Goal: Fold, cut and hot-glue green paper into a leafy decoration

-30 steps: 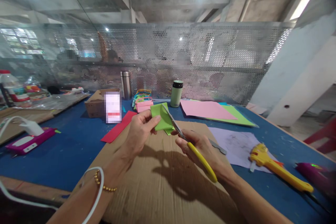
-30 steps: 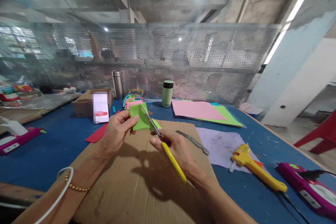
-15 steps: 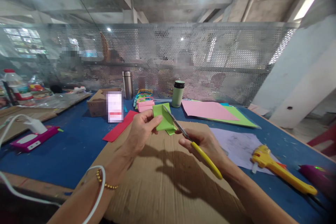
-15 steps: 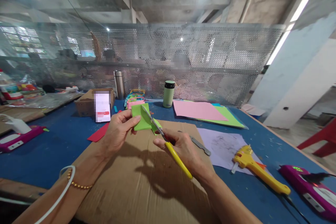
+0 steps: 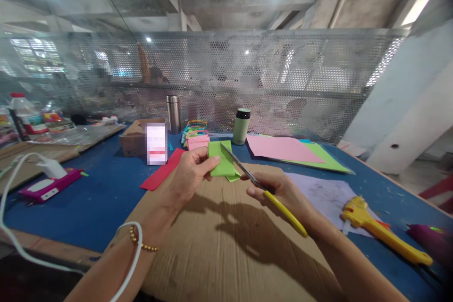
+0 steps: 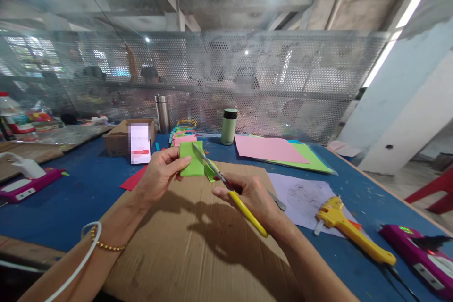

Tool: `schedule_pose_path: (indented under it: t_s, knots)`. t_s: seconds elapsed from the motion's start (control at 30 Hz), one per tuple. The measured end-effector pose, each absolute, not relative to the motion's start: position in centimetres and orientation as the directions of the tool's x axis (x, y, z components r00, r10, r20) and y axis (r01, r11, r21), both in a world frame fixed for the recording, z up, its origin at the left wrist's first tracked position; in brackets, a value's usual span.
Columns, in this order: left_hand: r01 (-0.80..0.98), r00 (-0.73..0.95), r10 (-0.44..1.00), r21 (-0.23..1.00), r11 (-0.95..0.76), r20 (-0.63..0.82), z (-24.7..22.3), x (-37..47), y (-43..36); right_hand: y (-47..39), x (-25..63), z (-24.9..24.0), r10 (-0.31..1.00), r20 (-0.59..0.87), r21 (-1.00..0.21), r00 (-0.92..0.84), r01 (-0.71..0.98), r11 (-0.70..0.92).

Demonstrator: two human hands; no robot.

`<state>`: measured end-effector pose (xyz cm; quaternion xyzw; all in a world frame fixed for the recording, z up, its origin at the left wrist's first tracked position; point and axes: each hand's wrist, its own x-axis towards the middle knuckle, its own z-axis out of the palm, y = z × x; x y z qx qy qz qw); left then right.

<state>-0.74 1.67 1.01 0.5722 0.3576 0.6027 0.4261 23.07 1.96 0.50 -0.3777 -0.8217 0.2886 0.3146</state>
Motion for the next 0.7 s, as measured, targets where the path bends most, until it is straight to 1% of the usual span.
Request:
schedule_pose_path:
  t_s: [0.13,0.23,0.5,0.7]
  knots:
    - [-0.095,0.088,0.921,0.924,-0.371,0.379,0.8,-1.0,1.85,1.85,23.0,1.03,0.785,0.331,-0.692,-0.523,0.432,0.579]
    - [-0.093,0.128,0.92,0.928,-0.361,0.37,0.75,-0.97,1.84,1.55,22.83,1.36,0.795,0.334,-0.704,-0.506,0.427,0.567]
    - [-0.099,0.179,0.917,0.933,-0.345,0.358,1.03,-0.87,1.58,1.47,22.75,1.31,0.791,0.32,-0.708,-0.522,0.423,0.565]
    - [-0.11,0.189,0.924,0.942,-0.318,0.333,0.9,-0.93,1.57,1.49,22.76,1.23,0.777,0.348,-0.71,-0.524,0.395,0.584]
